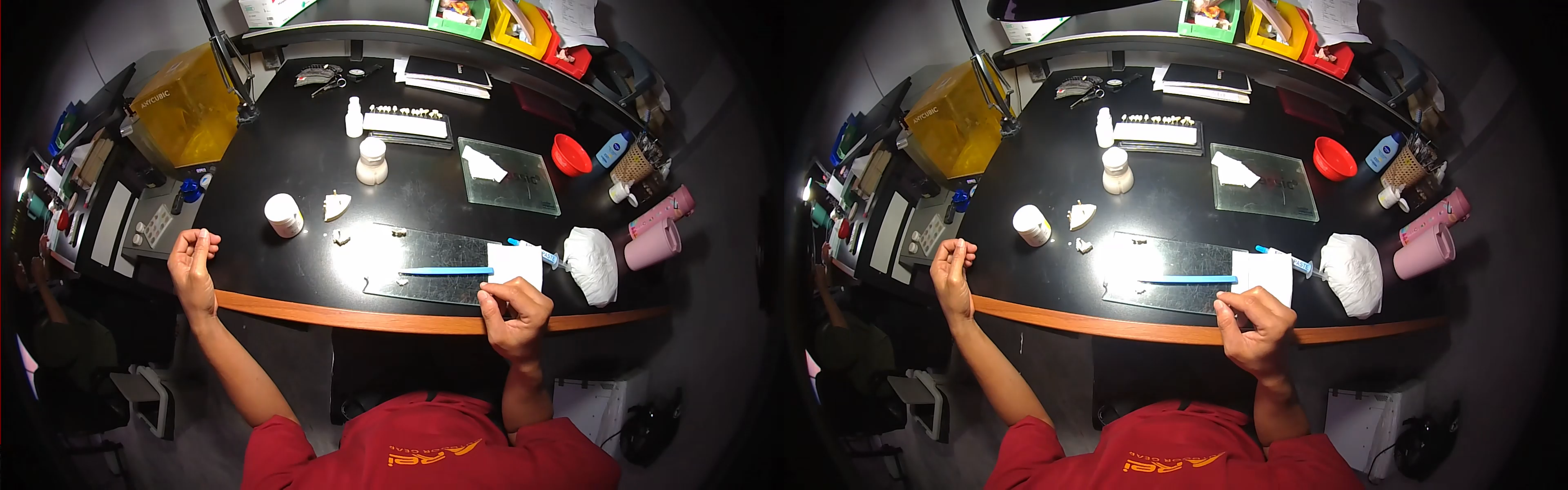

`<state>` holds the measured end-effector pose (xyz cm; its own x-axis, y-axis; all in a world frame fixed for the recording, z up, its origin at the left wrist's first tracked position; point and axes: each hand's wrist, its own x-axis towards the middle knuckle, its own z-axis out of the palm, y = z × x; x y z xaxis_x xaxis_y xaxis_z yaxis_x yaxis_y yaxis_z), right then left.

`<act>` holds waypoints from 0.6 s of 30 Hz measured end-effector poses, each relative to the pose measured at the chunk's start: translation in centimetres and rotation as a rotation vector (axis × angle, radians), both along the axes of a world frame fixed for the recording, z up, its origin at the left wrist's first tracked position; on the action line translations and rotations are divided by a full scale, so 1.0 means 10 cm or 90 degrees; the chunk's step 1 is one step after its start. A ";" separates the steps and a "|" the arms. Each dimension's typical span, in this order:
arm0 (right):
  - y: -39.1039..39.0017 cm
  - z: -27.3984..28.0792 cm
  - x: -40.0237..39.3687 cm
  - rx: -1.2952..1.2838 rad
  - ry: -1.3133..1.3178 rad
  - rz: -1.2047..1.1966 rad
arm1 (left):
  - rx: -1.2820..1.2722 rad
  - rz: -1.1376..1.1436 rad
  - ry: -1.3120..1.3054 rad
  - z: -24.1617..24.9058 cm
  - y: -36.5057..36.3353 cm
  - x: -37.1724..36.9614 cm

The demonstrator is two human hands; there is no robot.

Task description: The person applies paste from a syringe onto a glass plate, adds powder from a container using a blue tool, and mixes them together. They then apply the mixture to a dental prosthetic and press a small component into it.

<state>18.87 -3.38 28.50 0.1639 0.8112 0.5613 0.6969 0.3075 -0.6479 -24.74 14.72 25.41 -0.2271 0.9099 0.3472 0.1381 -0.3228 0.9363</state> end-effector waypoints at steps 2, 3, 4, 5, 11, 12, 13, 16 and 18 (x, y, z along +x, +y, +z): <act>0.00 0.00 0.00 0.003 0.000 0.003 | 0.003 0.001 -0.004 0.01 -0.01 0.02; 0.01 0.00 0.00 0.002 0.000 0.003 | 0.006 0.000 -0.006 0.00 -0.01 0.02; 0.01 0.00 0.00 0.001 -0.001 0.003 | 0.009 -0.001 -0.007 0.00 0.00 0.03; 0.00 0.00 0.00 0.000 0.000 0.002 | 0.012 -0.002 -0.007 -0.01 0.00 0.03; 0.00 0.00 0.00 -0.003 0.006 0.005 | 0.002 0.010 -0.011 0.02 -0.02 0.04; 0.00 0.01 0.00 -0.001 0.005 0.004 | 0.003 0.011 -0.007 0.02 -0.02 0.04; 0.00 0.01 -0.01 0.000 0.004 0.004 | 0.004 0.011 -0.003 0.01 -0.02 0.04; 0.00 -0.01 0.00 0.002 0.005 0.007 | 0.008 0.013 -0.001 0.02 -0.03 0.06; 0.00 -0.01 0.00 0.001 0.004 0.006 | 0.009 0.013 -0.003 0.02 -0.03 0.05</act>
